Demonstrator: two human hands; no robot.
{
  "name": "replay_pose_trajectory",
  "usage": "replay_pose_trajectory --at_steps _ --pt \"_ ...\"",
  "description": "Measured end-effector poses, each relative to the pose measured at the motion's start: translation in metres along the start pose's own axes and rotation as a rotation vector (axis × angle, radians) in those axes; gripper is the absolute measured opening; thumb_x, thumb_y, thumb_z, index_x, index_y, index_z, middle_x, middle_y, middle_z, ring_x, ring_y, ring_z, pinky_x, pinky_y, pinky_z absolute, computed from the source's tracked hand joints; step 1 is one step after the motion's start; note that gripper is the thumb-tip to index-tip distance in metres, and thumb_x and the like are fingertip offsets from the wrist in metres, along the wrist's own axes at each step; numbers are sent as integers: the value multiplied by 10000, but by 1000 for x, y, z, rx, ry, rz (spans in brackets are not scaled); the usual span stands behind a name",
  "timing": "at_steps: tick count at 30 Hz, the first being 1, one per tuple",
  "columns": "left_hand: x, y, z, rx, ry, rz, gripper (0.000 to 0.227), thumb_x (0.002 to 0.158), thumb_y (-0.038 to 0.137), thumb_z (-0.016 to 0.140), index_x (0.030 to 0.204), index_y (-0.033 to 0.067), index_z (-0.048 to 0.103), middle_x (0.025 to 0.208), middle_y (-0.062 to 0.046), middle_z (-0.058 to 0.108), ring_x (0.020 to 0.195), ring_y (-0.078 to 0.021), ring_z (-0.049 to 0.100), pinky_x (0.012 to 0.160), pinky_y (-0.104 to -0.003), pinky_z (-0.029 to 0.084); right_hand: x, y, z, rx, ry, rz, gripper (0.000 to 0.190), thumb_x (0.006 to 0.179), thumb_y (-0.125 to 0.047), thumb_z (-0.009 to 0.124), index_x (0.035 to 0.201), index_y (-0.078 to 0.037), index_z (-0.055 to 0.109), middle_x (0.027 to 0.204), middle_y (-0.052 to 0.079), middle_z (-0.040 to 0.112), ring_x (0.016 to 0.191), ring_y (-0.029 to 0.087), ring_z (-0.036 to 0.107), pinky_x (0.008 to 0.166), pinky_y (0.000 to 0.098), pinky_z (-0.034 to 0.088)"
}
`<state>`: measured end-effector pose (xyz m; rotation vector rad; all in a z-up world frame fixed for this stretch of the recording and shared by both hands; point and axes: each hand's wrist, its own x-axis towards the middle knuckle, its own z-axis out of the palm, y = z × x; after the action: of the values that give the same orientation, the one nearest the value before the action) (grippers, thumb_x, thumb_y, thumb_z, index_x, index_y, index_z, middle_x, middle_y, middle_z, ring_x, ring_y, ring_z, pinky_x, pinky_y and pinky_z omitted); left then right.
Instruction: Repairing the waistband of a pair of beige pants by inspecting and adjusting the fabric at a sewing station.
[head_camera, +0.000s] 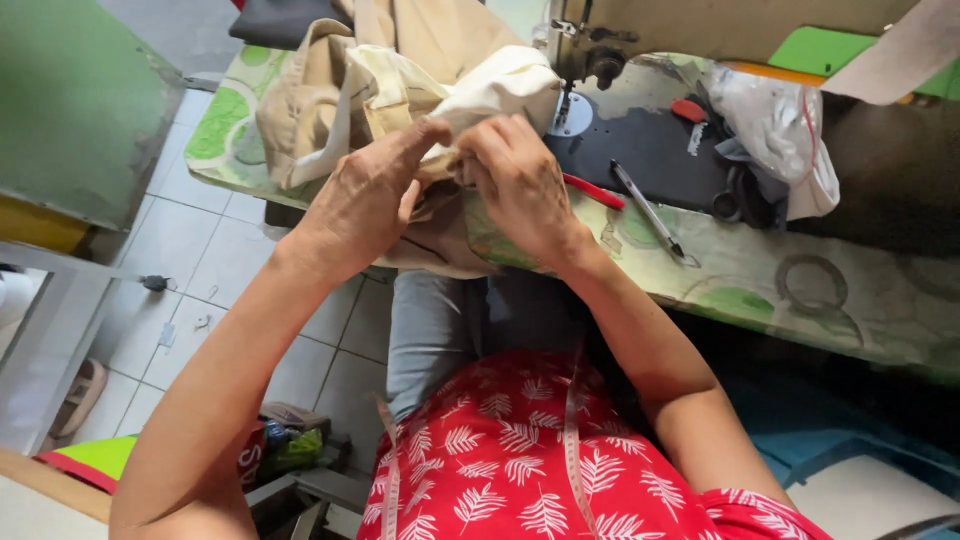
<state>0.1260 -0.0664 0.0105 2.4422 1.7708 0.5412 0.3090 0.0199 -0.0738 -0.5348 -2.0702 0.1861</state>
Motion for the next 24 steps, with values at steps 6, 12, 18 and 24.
replay_pose_trajectory --at_steps 6,12,18,24 --pt "25 6 12 20 -185 107 171 962 -21 558 1033 134 578 861 -88 375 716 -282 471 611 -420 414 12 10 -1 166 57 13 151 928 145 596 990 8 582 932 142 589 861 304 540 744 385 461" --pt "46 -27 32 2 -309 86 232 752 34 625 860 174 775 842 -75 596 734 -360 644 651 -434 479 -35 44 -51 -44 -170 197 334 921 -31 782 1217 0 632 1156 186 706 1076 325 675 994 443 529" --pt "53 -26 5 -637 -352 -332 267 830 -58 738 1043 94 791 1042 -15 796 965 -78 736 846 -208 642 -93 132 -112 -419 -278 685 258 937 -31 700 1192 -59 728 1148 189 698 983 385 670 877 499 507" --pt "57 -47 38 -1031 -266 -424 321 835 -12 797 1148 50 761 1007 -31 747 855 -43 673 790 -150 610 -129 185 -139 -728 -344 591 144 931 -87 722 1027 -40 818 921 168 760 829 387 697 683 528 558"
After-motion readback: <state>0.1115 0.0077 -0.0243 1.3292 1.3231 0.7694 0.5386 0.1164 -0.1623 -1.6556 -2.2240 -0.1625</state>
